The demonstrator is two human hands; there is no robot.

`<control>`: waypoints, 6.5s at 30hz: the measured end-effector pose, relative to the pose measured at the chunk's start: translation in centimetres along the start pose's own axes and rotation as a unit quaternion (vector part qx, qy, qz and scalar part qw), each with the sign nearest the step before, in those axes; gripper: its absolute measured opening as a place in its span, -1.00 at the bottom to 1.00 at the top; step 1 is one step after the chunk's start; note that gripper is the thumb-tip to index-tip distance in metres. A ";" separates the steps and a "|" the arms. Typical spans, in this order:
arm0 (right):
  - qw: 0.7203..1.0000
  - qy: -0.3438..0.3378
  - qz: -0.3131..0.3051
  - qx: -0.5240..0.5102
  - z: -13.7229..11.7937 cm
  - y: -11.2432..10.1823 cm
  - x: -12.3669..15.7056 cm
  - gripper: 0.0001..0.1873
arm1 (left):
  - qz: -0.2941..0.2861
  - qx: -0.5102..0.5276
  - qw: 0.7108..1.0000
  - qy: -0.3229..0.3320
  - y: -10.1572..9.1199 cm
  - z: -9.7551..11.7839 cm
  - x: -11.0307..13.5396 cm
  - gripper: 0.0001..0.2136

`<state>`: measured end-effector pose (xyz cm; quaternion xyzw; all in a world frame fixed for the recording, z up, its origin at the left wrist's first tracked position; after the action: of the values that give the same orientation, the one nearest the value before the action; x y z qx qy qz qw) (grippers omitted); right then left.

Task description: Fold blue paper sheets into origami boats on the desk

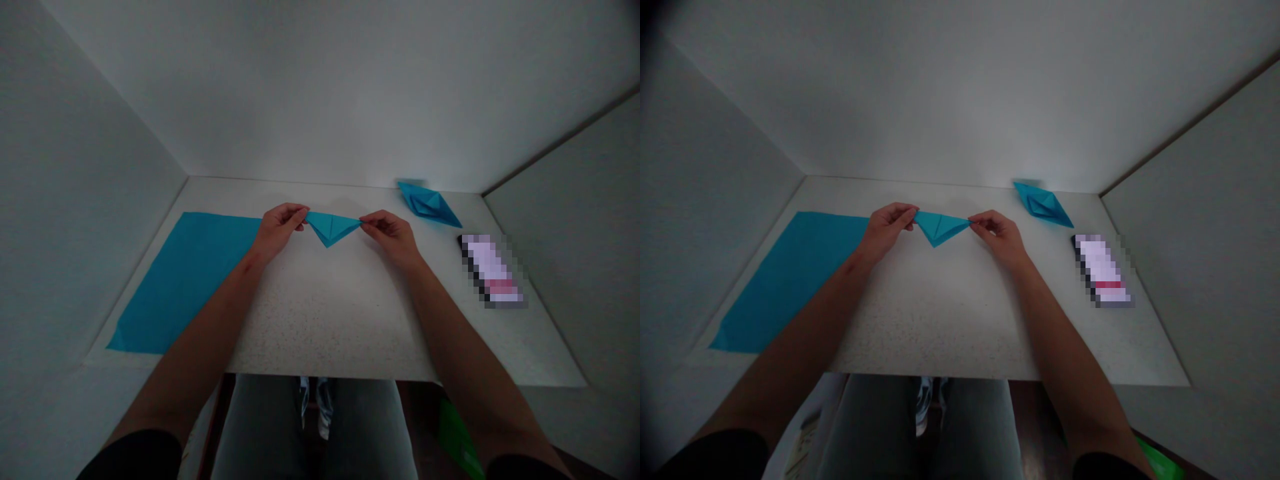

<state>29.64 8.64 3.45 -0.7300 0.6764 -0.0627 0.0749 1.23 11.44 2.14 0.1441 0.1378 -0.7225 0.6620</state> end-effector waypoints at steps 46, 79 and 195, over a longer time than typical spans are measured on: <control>0.999 0.000 0.017 -0.037 -0.6 -0.5 -0.1 -0.44 | -0.009 -0.020 0.999 0.034 -0.1 0.6 -0.1 -0.60; 0.999 -0.018 0.039 -0.019 -0.7 -0.9 0.1 -0.47 | 0.008 -0.050 0.999 0.011 -0.6 0.2 -0.1 -0.64; 0.996 -0.051 -0.071 -0.022 -1.9 3.1 1.5 -0.30 | -0.186 -0.073 0.979 0.043 4.2 2.9 1.7 -0.52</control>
<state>26.34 6.86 4.65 -0.7801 0.6192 -0.0155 0.0885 5.19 8.35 4.15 0.0979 0.2431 -0.8142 0.5181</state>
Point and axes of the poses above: each hand's wrist, its own x-axis away from the middle knuckle, its own y-axis out of the palm, z = x × y, the point moved 10 cm from there along -x, towards the middle knuckle, and after that the axes turned 14 degrees about y, right-handed, at the moved point
